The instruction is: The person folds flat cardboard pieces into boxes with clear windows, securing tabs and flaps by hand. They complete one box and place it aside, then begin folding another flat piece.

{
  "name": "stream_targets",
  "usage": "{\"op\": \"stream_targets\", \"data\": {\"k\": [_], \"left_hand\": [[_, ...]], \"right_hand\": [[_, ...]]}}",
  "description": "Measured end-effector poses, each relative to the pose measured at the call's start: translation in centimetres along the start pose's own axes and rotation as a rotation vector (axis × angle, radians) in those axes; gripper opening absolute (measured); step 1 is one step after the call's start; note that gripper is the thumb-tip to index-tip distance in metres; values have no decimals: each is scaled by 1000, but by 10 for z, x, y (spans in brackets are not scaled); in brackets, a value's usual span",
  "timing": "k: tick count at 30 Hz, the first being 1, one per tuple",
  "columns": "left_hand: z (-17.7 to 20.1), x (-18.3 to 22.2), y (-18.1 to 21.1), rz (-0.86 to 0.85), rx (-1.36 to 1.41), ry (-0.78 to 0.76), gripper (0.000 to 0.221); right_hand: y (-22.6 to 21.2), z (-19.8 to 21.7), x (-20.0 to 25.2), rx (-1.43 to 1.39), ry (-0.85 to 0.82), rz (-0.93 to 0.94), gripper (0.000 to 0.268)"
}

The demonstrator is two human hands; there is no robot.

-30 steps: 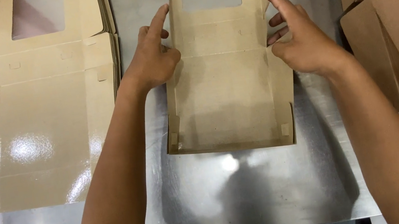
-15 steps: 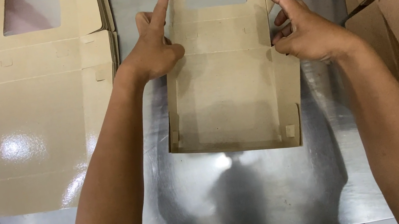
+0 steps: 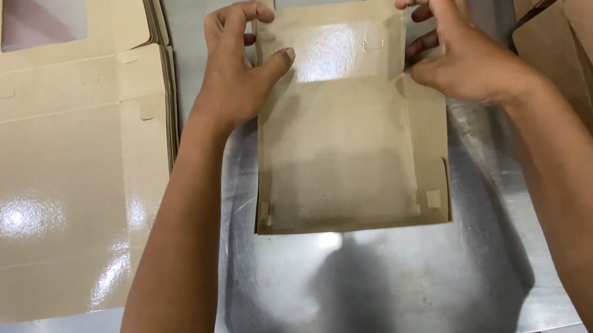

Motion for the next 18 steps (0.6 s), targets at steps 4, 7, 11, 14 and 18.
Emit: {"op": "stream_targets", "data": {"k": [4,7,11,14,18], "left_hand": [[-3,6,-4,4,51,101,18],[-3,13,-13,65,110,209,20],[1,23,-12,154,158,299,23],[2,28,-13,234,188,283,30],[-1,30,-38,247,244,309,34]], "right_hand": [[8,-3,5,-75,30,100,57],[17,-4,5,-162,93,216,30],[20,-2,16,-338,281,279,17],[29,-4,20,-396,361,257,17],[55,-3,11,-423,422,382,15]]}}
Point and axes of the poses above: each hand's wrist, its own x-axis away from the middle knuckle, its own z-axis out of the back of the hand, y = z × x, the point moved 9 cm from there along -x, towards the middle knuckle, and after that the axes turned 14 degrees about -x, right-handed, at the moved point
